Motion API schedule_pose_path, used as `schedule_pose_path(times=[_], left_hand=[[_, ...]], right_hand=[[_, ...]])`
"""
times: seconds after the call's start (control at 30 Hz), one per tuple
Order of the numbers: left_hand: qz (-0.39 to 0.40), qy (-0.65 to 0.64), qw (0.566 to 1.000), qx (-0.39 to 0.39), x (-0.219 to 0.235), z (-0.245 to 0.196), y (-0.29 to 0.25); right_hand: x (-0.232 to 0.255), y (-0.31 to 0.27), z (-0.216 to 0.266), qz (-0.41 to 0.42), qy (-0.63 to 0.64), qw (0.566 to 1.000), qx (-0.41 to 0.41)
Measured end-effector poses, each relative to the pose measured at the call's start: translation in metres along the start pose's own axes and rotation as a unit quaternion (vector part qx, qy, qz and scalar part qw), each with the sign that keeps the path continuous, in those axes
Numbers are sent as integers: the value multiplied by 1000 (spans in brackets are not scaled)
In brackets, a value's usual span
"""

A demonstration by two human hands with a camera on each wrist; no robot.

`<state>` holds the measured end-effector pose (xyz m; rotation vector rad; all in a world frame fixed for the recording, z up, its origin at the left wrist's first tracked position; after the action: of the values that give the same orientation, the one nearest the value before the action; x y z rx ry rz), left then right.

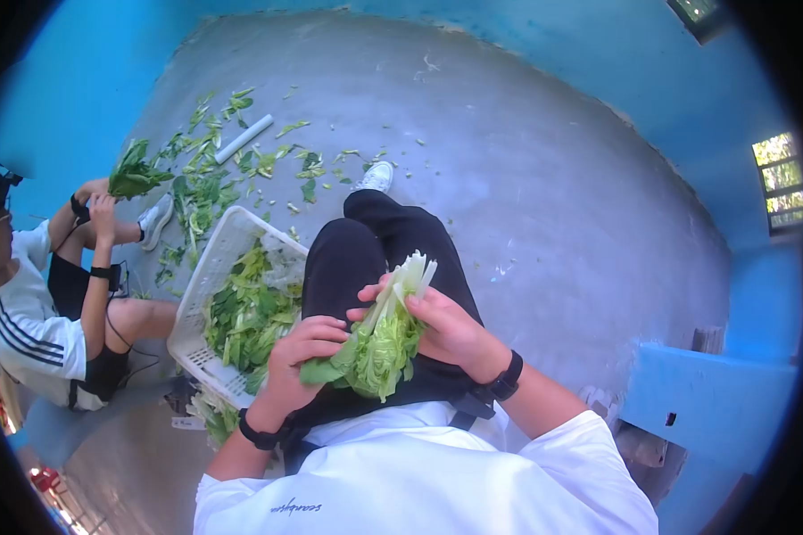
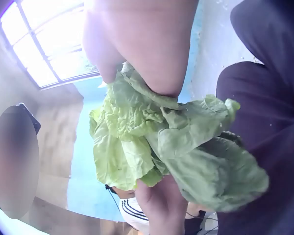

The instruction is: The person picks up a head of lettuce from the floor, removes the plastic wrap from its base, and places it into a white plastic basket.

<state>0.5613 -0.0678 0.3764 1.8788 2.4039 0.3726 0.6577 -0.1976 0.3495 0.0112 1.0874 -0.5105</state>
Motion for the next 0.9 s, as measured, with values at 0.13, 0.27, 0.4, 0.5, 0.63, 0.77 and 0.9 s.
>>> schedule_pose_path(times=[0.13,0.27,0.4,0.5,0.63,0.77,0.9], left_hand=[[15,-193,970,147,7,29,-10],[42,-243,934,258,-3,37,-9],[92,-340,891,289,-5,43,-19],[200,-351,870,283,-4,40,-18],[183,-341,881,270,10,54,-14],[100,-503,797,319,-5,34,6],[171,-238,912,287,-53,27,-5]], right_hand=[[-1,-3,4,28,-60,998,1],[-26,-1,5,69,-166,984,-2],[-40,1,5,96,-188,977,-11],[-38,-3,6,90,-159,983,-21],[-42,-6,4,124,-87,987,-46],[-50,-5,6,95,-144,982,-73],[-49,3,7,78,-235,969,-6]])
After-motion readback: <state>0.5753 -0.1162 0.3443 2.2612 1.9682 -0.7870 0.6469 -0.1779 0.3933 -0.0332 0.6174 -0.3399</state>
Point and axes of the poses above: each hand's wrist, its own y-axis towards the middle knuckle, its own x-axis out of the back of the hand, z = x × y, the point moved 9 cm from there along y, towards the middle knuckle, and after that the axes turned 7 degrees about -z, right-handed, at the moved point
